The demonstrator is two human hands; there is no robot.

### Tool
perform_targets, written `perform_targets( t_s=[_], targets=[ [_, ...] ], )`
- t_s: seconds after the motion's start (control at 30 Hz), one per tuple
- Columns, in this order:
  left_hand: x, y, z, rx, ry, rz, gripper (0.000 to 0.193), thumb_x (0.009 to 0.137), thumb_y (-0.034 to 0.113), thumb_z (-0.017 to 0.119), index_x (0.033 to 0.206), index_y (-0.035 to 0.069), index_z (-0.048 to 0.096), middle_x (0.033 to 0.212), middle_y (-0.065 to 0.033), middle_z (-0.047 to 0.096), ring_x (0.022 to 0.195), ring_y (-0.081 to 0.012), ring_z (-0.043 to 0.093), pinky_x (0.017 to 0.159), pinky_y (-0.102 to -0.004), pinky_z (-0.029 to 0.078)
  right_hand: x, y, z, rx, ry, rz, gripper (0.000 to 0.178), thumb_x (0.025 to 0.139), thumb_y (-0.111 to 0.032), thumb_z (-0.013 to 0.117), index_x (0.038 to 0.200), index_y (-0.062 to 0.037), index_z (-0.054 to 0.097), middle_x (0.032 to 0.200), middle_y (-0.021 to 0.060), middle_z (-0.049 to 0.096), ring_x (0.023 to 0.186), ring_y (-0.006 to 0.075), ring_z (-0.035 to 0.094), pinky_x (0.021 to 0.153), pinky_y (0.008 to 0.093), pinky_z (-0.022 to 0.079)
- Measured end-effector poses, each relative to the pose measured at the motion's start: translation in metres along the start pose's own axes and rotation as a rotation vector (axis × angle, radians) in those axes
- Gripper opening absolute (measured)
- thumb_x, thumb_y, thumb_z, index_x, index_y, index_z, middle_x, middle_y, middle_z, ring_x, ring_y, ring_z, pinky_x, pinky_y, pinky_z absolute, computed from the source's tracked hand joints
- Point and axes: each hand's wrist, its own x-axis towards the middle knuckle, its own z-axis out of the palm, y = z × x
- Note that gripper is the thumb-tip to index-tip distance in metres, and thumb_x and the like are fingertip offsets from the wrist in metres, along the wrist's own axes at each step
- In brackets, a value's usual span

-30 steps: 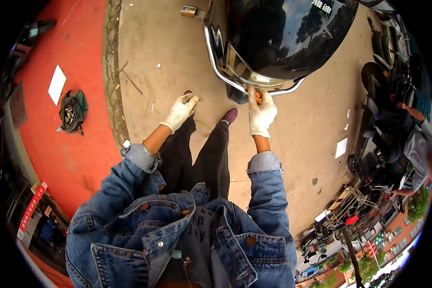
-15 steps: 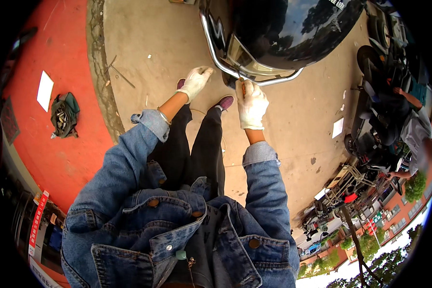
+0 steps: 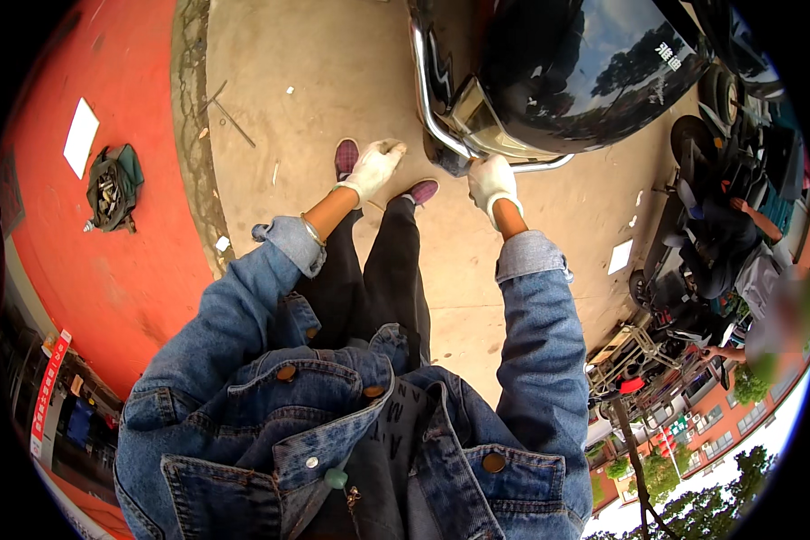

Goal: The person positions a chrome bumper onto the front of a black scooter and secures it with bolts. They use a screwdriver to tighten the fasteners while another person assists by holding the bumper in place.

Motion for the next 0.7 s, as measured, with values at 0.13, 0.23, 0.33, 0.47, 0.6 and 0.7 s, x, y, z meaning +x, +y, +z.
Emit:
perform_targets(
  t_s=[0.13,0.23,0.33,0.47,0.6,0.7],
  targets=[
    [0.004,0.001,-0.001,0.053,-0.002,-0.045,0.035,0.088,0.03,0.05,0.103,0.0,0.061,0.09,-0.0102,0.064,0.079,-0.0192,0.057,0.073,-0.0299,0.045,0.019,-0.009,-0.003,0.434,-0.081,0.276,0.024,0.087,-0.019,0.045,0.075,-0.0016,0.056,0.06,0.012,0.05,0.05,0.0225,0.047,0.046,0.0336,0.035],
    [0.002,0.013,0.009,-0.019,-0.001,0.001,0.039,0.088,0.03,0.051,0.107,-0.003,0.058,0.084,-0.0081,0.062,0.07,-0.0137,0.055,0.066,-0.0275,0.045,0.032,0.001,-0.004,-0.202,0.0,0.059,0.029,0.087,-0.024,0.047,0.078,0.0009,0.059,0.069,0.0183,0.056,0.063,0.0299,0.054,0.057,0.0378,0.041],
    [0.001,0.02,0.011,-0.053,0.058,-0.021,0.033,0.088,0.029,0.048,0.096,0.001,0.064,0.089,-0.0123,0.065,0.083,-0.0242,0.059,0.076,-0.0328,0.046,0.029,0.005,0.0,-0.65,0.124,-0.149,0.036,0.087,-0.029,0.048,0.081,0.0035,0.061,0.079,0.0245,0.061,0.076,0.0373,0.06,0.069,0.042,0.048],
    [0.01,0.009,0.01,-0.138,0.114,0.012,0.032,0.088,0.027,0.046,0.091,0.002,0.067,0.092,-0.0141,0.066,0.09,-0.0284,0.061,0.081,-0.0353,0.046,0.031,-0.005,-0.013,-0.746,0.06,-0.203,0.038,0.087,-0.031,0.049,0.083,0.0046,0.062,0.081,0.0258,0.063,0.079,0.0391,0.063,0.072,0.0437,0.05],
    [0.006,0.009,0.005,-0.139,0.087,0.021,0.036,0.088,0.029,0.052,0.103,-0.002,0.06,0.086,-0.0098,0.063,0.076,-0.0195,0.056,0.071,-0.0307,0.045,0.042,-0.008,-0.022,-0.678,-0.005,-0.119,0.039,0.087,-0.032,0.048,0.083,0.0055,0.061,0.071,0.0238,0.063,0.067,0.0368,0.064,0.063,0.0421,0.052],
    [0.003,0.014,0.004,-0.097,0.115,-0.063,0.034,0.088,0.03,0.048,0.091,0.001,0.066,0.094,-0.0164,0.066,0.091,-0.0307,0.061,0.081,-0.036,0.046,0.038,-0.018,-0.026,-0.581,-0.055,-0.057,0.04,0.087,-0.032,0.048,0.081,0.0058,0.061,0.068,0.0228,0.063,0.062,0.0354,0.064,0.06,0.0418,0.052]
  ],
)
